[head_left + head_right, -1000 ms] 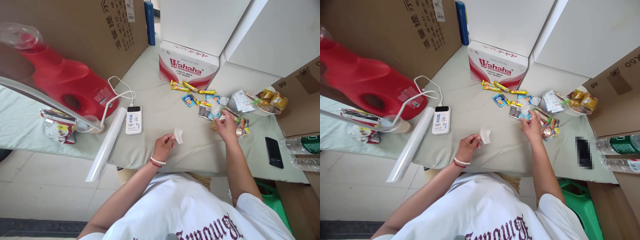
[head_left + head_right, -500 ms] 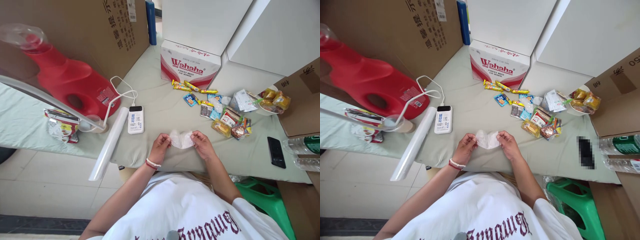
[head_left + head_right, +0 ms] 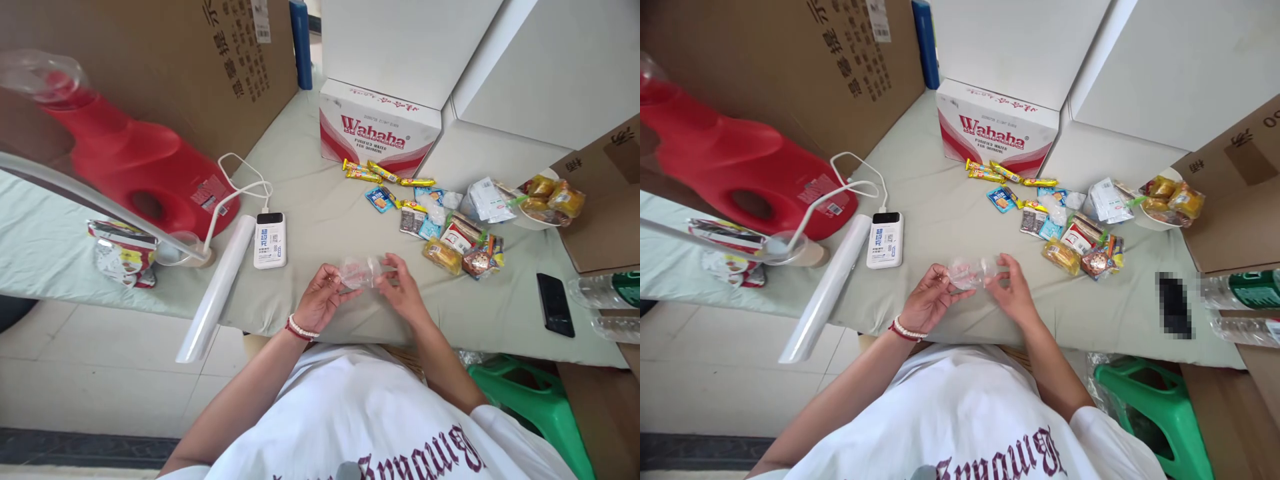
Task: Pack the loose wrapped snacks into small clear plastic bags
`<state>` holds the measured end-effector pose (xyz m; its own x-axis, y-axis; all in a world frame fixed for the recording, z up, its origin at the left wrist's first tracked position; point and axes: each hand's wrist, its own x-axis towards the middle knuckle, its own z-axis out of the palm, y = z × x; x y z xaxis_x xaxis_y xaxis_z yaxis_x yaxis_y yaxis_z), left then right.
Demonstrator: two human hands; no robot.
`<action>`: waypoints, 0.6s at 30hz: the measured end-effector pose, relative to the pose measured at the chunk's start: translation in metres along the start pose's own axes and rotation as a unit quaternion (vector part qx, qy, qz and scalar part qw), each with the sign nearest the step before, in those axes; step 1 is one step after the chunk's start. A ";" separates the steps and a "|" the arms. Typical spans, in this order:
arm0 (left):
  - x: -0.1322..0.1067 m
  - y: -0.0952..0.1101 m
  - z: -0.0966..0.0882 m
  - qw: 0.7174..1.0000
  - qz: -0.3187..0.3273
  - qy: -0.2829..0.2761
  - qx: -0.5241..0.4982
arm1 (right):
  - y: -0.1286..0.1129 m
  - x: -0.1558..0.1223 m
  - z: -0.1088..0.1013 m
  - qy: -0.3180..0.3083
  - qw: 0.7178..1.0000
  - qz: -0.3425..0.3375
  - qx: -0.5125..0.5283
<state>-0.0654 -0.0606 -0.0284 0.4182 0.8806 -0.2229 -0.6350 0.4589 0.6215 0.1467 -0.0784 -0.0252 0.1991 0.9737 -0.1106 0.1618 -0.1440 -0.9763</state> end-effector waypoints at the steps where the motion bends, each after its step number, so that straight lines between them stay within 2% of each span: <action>1: 0.000 0.000 0.000 1.000 -0.002 -0.002 0.000 | -0.001 0.003 0.005 -0.029 1.000 0.009 -0.002; 3: 0.001 0.002 -0.004 1.000 0.006 0.013 -0.001 | -0.002 0.010 0.009 -0.054 0.998 0.035 0.019; 5: 0.001 0.009 -0.011 0.998 0.026 0.049 0.002 | -0.002 0.016 0.000 -0.033 0.995 0.058 0.069; 8: 0.002 0.022 -0.022 0.994 0.047 0.096 0.012 | 0.001 0.019 -0.031 0.029 0.989 0.079 0.124; 11: 0.004 0.029 -0.026 0.992 0.050 0.110 0.021 | 0.007 0.018 -0.065 0.085 0.990 0.083 0.079; 13: 0.005 0.030 -0.024 0.993 0.046 0.105 0.026 | 0.009 0.014 -0.078 0.147 0.988 0.044 -0.008; 15: 0.007 0.027 -0.019 0.995 0.035 0.091 0.032 | 0.004 0.008 -0.077 0.179 0.980 -0.023 -0.086; 16: 0.008 0.026 -0.015 0.996 0.027 0.083 0.034 | -0.001 0.005 -0.071 0.164 0.978 -0.060 -0.114; 18: 0.009 0.022 -0.009 0.997 0.013 0.064 0.039 | -0.013 0.001 -0.049 0.074 0.977 -0.133 -0.149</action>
<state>-0.0813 -0.0417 -0.0237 0.3128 0.9019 -0.2980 -0.5901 0.4304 0.6830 0.1920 -0.0840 -0.0034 0.2460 0.9504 0.1904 0.4969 0.0450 -0.8666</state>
